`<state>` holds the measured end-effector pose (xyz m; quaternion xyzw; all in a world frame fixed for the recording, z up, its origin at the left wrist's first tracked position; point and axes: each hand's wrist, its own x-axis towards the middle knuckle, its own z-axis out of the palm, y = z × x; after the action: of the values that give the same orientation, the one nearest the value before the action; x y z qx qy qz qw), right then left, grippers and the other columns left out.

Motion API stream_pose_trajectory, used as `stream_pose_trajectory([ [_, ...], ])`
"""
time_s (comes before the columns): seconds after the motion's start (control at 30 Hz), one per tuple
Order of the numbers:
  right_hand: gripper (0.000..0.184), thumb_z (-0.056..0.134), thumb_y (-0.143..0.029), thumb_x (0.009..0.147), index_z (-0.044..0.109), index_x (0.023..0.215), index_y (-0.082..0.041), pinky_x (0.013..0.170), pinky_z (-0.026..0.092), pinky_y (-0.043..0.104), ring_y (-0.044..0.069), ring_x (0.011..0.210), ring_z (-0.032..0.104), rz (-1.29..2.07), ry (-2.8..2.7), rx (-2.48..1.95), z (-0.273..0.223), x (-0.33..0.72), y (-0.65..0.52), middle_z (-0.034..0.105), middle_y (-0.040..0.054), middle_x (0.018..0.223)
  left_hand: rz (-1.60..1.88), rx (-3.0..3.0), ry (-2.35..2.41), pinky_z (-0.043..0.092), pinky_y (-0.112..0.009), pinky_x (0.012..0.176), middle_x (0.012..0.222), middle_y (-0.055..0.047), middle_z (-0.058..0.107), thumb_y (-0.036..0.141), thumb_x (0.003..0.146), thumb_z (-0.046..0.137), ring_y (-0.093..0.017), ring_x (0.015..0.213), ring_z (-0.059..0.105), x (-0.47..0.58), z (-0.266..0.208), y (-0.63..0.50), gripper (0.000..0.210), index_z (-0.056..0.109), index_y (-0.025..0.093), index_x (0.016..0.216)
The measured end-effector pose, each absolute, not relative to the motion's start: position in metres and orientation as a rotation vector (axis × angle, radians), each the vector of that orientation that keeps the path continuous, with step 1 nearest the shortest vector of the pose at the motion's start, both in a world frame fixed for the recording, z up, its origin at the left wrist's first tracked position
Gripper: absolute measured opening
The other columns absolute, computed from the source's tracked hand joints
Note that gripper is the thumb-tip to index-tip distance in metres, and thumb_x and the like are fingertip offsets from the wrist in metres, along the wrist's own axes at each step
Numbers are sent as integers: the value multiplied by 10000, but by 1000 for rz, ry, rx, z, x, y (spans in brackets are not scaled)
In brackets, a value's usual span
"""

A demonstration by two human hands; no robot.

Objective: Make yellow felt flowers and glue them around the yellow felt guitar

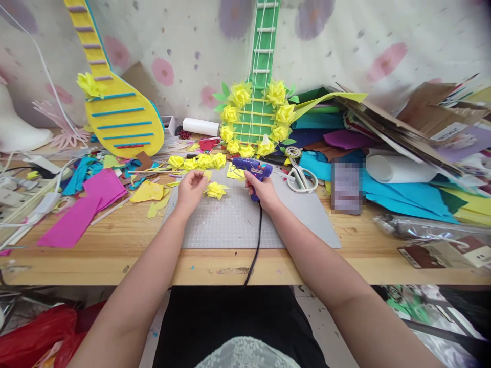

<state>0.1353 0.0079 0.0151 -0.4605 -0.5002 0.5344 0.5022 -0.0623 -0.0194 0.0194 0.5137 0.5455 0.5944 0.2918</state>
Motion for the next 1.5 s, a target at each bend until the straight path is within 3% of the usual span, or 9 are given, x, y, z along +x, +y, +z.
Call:
stream_pose_trajectory([
  [0.17, 409, 634, -551, 653, 518, 560, -170, 362, 301, 195, 35, 362, 394, 1308, -1122, -1070, 15, 144, 14, 514, -28, 531, 1489, 1128, 1271, 514, -299, 660, 670, 31, 588, 278, 653, 628, -107, 559, 606, -67, 36, -17, 227, 442, 181, 739],
  [0.4, 412, 639, -555, 640, 514, 557, -171, 354, 309, 188, 32, 353, 386, 1319, -1088, -1106, 13, 147, 18, 521, -28, 518, 1349, 1256, 1457, 433, -191, 442, 580, 92, 534, 213, 660, 638, -72, 427, 526, -80, 57, -12, 338, 333, 215, 807],
  [0.77, 414, 644, -557, 634, 517, 572, -168, 347, 301, 184, 31, 351, 396, 1325, -1049, -1103, 13, 155, 18, 524, -32, 508, 1021, 1240, 1360, 527, -341, 692, 643, -16, 603, 289, 617, 704, -123, 610, 608, -85, 89, -19, 230, 537, 145, 682],
  [0.97, 408, 657, -547, 629, 522, 571, -166, 343, 291, 191, 35, 351, 394, 1333, -1066, -1102, 12, 155, 18, 524, -30, 509, 808, 1424, 1426, 499, -283, 595, 611, 6, 585, 166, 450, 780, -123, 590, 583, -92, 90, -12, 317, 613, 166, 718],
  [1.27, 398, 644, -541, 640, 511, 562, -174, 359, 306, 192, 36, 362, 395, 1343, -1097, -1105, 15, 153, 17, 521, -30, 516, 873, 1330, 1591, 516, -326, 560, 598, -42, 601, 179, 578, 708, -139, 537, 575, -75, 104, -5, 124, 590, 144, 589],
  [1.5, 397, 636, -544, 641, 506, 559, -177, 366, 317, 193, 36, 363, 386, 1333, -1110, -1112, 16, 153, 16, 521, -30, 520, 768, 1514, 1475, 498, -286, 485, 612, -44, 615, 118, 467, 758, -142, 543, 569, -83, 104, 1, 221, 637, 153, 649],
])
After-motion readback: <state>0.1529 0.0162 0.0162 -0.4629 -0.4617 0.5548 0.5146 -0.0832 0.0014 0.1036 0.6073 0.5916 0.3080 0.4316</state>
